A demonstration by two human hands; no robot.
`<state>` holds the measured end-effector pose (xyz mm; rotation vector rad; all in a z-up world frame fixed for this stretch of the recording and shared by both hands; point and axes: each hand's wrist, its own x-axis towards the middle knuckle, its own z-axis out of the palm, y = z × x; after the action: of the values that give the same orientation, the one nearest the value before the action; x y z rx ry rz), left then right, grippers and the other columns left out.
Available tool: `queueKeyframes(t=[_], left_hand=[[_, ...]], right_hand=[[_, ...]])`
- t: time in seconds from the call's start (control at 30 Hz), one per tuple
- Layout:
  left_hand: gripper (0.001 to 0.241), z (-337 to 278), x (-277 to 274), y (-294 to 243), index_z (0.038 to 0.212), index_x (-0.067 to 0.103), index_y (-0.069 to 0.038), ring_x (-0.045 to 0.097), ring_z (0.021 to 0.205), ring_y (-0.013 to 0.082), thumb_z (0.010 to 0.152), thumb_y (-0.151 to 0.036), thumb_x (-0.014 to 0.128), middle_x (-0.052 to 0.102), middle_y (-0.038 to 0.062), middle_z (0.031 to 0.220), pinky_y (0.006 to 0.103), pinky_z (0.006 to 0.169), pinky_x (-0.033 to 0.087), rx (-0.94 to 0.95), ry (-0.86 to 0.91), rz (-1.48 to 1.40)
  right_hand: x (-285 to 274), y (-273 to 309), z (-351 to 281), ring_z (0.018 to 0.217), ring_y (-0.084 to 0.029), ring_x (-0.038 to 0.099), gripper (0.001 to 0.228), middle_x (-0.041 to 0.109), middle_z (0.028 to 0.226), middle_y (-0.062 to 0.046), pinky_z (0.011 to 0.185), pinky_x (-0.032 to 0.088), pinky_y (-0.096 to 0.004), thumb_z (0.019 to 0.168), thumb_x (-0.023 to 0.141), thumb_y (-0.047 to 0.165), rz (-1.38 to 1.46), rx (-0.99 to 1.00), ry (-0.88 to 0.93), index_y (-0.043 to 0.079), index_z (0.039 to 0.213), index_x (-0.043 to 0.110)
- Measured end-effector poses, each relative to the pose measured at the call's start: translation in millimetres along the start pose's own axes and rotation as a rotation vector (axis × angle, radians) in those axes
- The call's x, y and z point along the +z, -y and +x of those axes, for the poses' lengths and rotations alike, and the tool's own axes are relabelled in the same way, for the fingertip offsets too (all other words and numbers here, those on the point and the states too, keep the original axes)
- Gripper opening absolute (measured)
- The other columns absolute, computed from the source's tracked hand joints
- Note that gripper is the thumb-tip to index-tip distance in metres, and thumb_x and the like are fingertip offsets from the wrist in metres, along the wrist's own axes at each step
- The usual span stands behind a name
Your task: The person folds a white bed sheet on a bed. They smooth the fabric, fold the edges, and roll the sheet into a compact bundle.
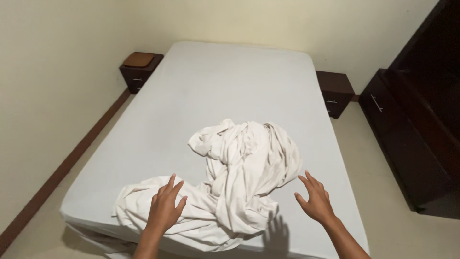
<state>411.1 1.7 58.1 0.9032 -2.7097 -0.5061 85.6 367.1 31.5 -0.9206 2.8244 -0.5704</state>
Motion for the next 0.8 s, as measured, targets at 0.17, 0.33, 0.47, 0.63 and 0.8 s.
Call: queueKeyframes(t=[0.17,0.33,0.47,0.63,0.8], left_hand=[[0.058,-23.8,-36.7,54.7,0.146,0.057,-0.021,0.047,0.138,0.026,0.091,-0.033,0.068,0.033,0.004,0.164,0.0463,0.109,0.04,-0.041,0.01,0.015],[0.059,-46.3,-78.2,127.8,0.147,0.057,-0.023,0.046,0.139,0.0251,0.09,-0.033,0.068,0.032,0.003,0.165,0.0454,0.109,0.041,-0.076,0.006,0.033],[0.055,-78.2,-108.7,187.7,0.143,0.057,-0.021,0.047,0.14,0.0264,0.09,-0.032,0.068,0.034,0.005,0.164,0.0464,0.11,0.042,-0.079,-0.047,0.029],[0.057,-108.5,-143.8,241.3,0.147,0.054,-0.021,0.043,0.142,0.0285,0.092,-0.033,0.067,0.031,0.006,0.164,0.0494,0.114,0.038,-0.161,-0.016,0.049],[0.058,-121.9,-168.5,276.1,0.149,0.051,-0.024,0.038,0.147,0.0272,0.094,-0.037,0.065,0.028,0.003,0.167,0.053,0.118,0.033,-0.252,0.009,0.049]], right_hand=[[23.8,51.8,-9.7,0.15,-0.029,0.031,0.069,0.025,0.169,-0.002,0.118,0.032,-0.05,0.088,0.07,0.035,-0.011,-0.017,0.003,0.026,0.151,0.043],[56.1,118.4,-17.8,0.149,-0.028,0.034,0.07,0.029,0.167,-0.002,0.117,0.035,-0.05,0.087,0.072,0.037,-0.012,-0.032,-0.049,0.026,0.15,0.045],[85.4,173.5,-29.1,0.148,-0.029,0.036,0.073,0.03,0.167,-0.003,0.11,0.043,-0.047,0.084,0.072,0.04,0.075,-0.056,-0.071,0.025,0.149,0.045],[109.9,242.5,-28.8,0.147,-0.031,0.036,0.073,0.032,0.166,-0.005,0.113,0.036,-0.05,0.084,0.074,0.037,0.055,-0.18,-0.118,0.022,0.149,0.047],[125.6,298.0,-15.7,0.144,-0.032,0.042,0.071,0.035,0.165,-0.007,0.113,0.041,-0.045,0.082,0.074,0.037,0.012,-0.234,-0.09,0.022,0.146,0.049]])
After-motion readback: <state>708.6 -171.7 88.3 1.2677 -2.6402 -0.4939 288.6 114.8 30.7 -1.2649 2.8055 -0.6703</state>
